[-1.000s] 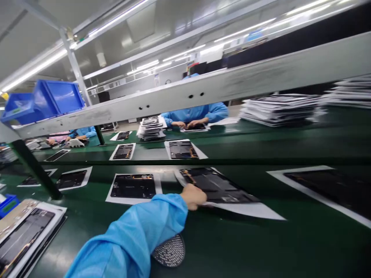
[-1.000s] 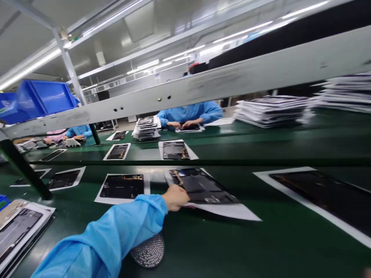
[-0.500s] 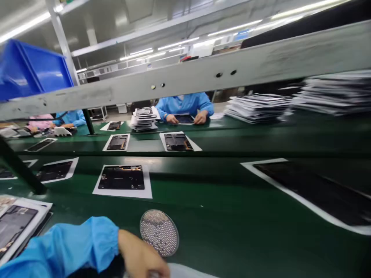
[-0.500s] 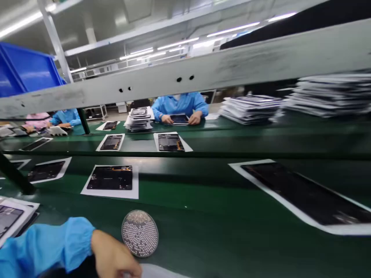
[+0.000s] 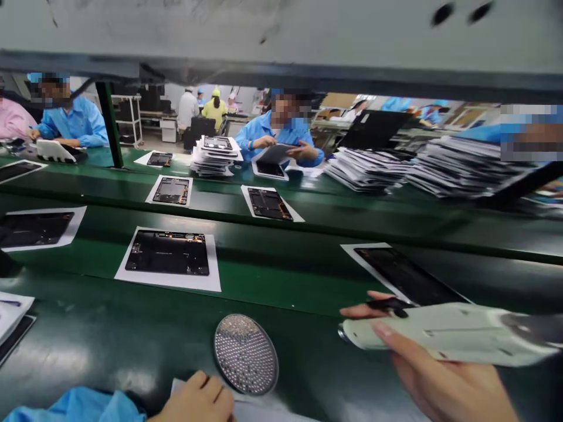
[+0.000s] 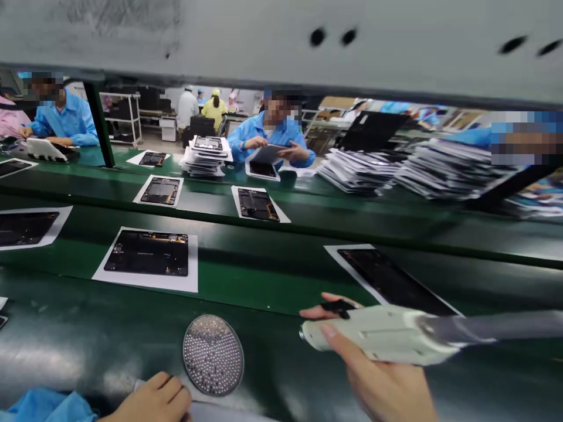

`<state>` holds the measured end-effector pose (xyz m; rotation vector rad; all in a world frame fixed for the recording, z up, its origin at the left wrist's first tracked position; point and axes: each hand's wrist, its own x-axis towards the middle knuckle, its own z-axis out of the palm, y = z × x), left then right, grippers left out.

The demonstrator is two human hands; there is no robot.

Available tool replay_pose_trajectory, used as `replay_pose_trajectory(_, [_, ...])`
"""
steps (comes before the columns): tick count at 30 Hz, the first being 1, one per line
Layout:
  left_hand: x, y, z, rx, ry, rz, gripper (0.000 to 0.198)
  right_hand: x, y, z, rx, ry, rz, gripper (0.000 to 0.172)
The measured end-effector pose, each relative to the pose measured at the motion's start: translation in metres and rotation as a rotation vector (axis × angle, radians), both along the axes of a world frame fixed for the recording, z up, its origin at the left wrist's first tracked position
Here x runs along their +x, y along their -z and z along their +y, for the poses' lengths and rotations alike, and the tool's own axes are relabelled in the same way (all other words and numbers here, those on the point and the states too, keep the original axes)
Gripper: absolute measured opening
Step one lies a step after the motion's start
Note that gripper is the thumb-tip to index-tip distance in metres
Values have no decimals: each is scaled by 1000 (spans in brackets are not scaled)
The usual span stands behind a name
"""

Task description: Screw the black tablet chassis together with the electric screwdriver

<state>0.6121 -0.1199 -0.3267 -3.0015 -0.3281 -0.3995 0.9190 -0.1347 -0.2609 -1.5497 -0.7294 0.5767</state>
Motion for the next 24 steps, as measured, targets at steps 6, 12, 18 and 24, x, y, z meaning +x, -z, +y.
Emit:
replay_pose_trajectory(6, [12,-32,-7,-174,66,-18,17,-38,-5,10,301,-61,161,33])
replay_pose_trajectory(12, [20,-16,-5,-318,58,-6,14,-66,25,15,286,-294,200,17])
replay_pose_trajectory(18, [33,-16,-7,-379,65,-21,16,-65,36,18,284,-332,220,19])
replay_pose_trajectory(24, [45,-18,-10,-403,51,-51,17,-55,40,16,258,-329,230,22])
